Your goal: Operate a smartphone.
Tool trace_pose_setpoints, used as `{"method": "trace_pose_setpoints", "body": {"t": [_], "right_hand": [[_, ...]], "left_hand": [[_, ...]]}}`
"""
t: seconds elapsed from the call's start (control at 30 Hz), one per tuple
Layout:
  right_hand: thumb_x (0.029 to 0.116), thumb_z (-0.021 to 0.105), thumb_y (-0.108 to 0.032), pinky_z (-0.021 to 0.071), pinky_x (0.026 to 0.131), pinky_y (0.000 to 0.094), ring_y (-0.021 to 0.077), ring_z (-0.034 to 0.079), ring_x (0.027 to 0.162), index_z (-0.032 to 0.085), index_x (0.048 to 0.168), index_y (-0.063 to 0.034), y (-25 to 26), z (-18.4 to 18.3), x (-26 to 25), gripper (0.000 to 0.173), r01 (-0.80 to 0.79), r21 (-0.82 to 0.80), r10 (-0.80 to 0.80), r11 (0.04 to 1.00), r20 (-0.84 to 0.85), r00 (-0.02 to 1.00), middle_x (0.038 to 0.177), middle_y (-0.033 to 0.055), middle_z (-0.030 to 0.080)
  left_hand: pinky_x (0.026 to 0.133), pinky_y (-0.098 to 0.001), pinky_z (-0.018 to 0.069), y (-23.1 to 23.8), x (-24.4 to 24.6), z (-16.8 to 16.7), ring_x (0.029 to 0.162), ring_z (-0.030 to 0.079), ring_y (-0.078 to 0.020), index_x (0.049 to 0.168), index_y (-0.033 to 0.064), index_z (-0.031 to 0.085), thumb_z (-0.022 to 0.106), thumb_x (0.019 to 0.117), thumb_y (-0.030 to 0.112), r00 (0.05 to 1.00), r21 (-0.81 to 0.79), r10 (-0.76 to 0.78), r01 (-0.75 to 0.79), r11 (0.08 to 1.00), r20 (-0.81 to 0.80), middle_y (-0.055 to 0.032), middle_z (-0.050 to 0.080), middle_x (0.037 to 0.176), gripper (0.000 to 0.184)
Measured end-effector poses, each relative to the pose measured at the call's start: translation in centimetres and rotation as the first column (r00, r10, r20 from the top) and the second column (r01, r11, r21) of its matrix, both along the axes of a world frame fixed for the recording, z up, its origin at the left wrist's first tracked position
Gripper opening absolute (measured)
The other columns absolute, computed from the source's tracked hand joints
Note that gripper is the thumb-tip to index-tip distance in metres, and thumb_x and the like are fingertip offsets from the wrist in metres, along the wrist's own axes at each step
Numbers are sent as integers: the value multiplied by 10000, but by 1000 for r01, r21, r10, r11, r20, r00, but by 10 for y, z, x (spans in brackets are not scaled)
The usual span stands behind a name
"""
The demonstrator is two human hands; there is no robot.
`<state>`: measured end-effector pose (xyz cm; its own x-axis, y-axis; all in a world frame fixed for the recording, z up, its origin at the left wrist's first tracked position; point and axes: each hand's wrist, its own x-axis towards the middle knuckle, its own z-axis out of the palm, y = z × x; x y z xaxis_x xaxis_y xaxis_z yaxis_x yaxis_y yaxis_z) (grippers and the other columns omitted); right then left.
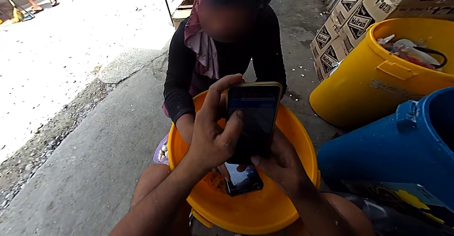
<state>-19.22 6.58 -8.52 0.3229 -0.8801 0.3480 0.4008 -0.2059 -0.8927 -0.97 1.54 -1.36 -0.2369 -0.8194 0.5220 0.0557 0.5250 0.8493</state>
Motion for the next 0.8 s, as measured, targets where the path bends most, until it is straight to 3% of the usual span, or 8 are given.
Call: {"method": "trace_pose_setpoints", "body": {"t": [0.1,0.43,0.6,0.8], "right_hand": [[933,591,-3,657,744,416,281,706,1011,329,1451,7,-1,0,2,581,-4,-7,4,1000,-2,1000,1260,153,610],[937,588,-4,653,738,407,259,710,971,358,1436,1,-6,-1,5,549,-26,-9,26,1000,40,999,1215,144,631],[930,574,9,651,749,409,256,707,976,350,1441,13,-8,-3,7,559,-24,-19,25,1000,44,999,1216,148,626],[931,579,-2,653,734,416,267,711,965,369,1426,-3,-9,-4,6,537,-18,-12,18,1000,23,1000,1205,147,629]], "left_hand": [[790,-349,620,0,2,0,938,701,-187,1524,85,385,475,947,6,1000,-3,7,-7,1000,2,-110,679,1159,589],[754,-337,630,1,-1,1,910,703,-181,1520,71,369,587,903,3,998,-51,60,-60,997,12,-106,671,1150,658],[747,-351,641,2,0,1,910,707,-183,1522,88,384,602,901,14,994,-60,104,-101,993,40,-102,664,1184,662],[732,-348,644,2,0,2,887,713,-180,1514,79,391,615,907,22,993,-62,113,-110,992,45,-99,683,1134,650]]}}
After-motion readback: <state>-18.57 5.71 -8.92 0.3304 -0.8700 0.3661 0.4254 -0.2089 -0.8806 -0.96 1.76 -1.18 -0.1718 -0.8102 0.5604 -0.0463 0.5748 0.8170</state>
